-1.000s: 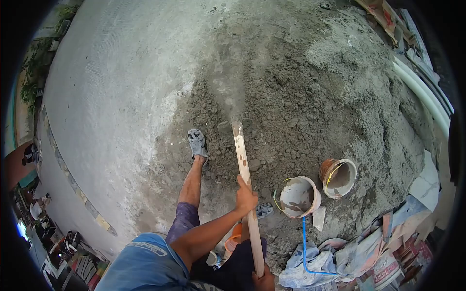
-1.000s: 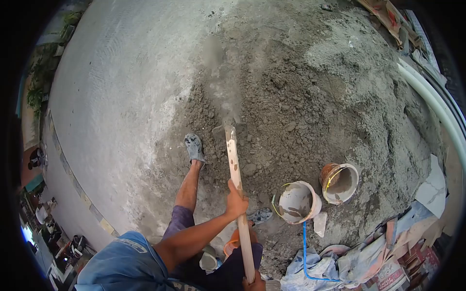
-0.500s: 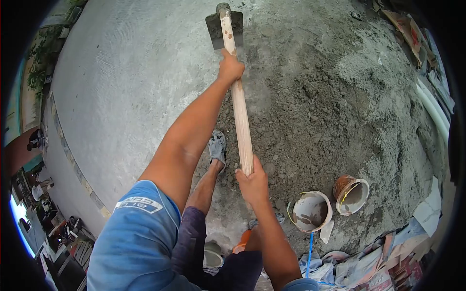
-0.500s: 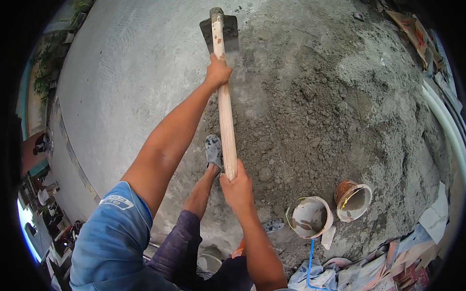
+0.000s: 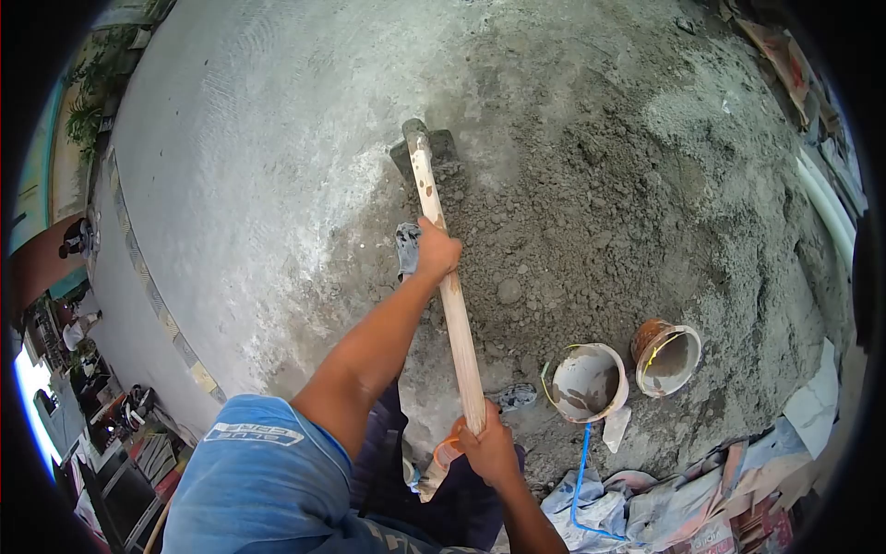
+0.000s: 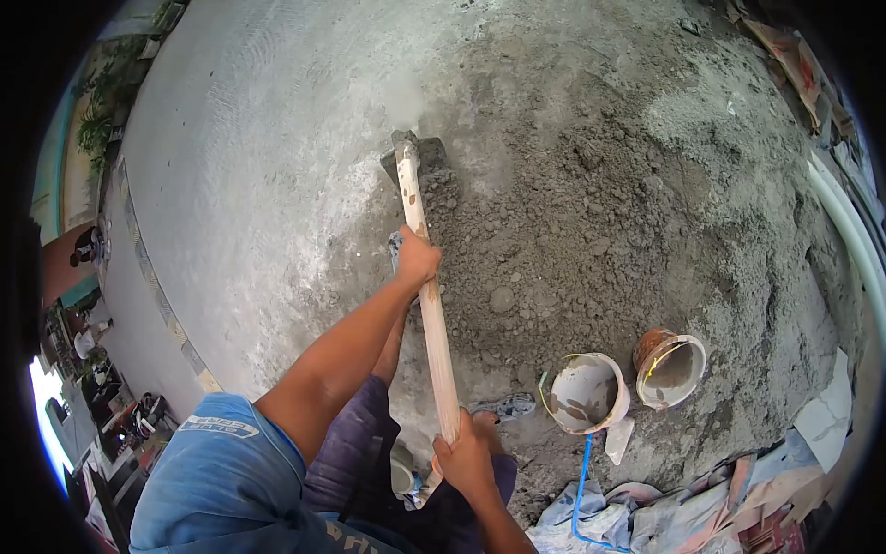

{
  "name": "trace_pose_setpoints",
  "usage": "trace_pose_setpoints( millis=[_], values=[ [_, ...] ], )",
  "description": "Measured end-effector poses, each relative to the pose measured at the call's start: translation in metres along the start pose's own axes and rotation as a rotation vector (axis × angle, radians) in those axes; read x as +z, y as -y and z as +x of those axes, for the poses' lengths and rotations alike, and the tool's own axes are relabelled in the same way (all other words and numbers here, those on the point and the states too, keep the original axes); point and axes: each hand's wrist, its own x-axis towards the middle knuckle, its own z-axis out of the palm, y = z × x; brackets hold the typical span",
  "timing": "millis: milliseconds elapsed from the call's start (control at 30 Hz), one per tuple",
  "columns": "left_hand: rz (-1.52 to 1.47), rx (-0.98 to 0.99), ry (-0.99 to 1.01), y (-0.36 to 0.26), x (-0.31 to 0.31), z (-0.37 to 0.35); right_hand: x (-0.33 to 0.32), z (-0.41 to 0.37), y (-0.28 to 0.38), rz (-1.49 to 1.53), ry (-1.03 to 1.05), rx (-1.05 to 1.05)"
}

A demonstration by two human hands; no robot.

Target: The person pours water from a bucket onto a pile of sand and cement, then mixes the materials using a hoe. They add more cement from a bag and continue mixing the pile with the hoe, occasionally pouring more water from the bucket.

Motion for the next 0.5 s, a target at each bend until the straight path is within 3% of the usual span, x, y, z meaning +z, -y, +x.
trace_pose_setpoints(
  millis=[100,167,233,300,333,367,500],
  values=[
    [-0.007,-0.052,0.090,0.043,0.066,-0.073,-0.014,-0.063,-0.057,-0.087,-0.111,0.031],
    [-0.062,-0.080,0.126,0.051,0.098,-0.135,-0.032,-0.107,-0.085,-0.071,-0.076,0.244],
    [-0.080,-0.046,0.235,0.050,0.117,-0.197,-0.029,-0.160,-0.153,-0.012,-0.155,0.269],
    [-0.126,-0.037,0.362,0.051,0.130,-0.260,-0.050,-0.215,-0.145,0.107,-0.126,0.481],
    [-0.137,-0.031,0.404,0.052,0.135,-0.289,-0.055,-0.239,-0.152,0.092,-0.185,0.344],
    [-0.147,-0.023,0.446,0.045,0.131,-0.301,-0.056,-0.246,-0.147,0.079,-0.245,0.204],
    [-0.346,0.033,0.334,0.011,0.092,-0.248,-0.049,-0.188,-0.114,0.303,-0.178,0.230]
  ],
)
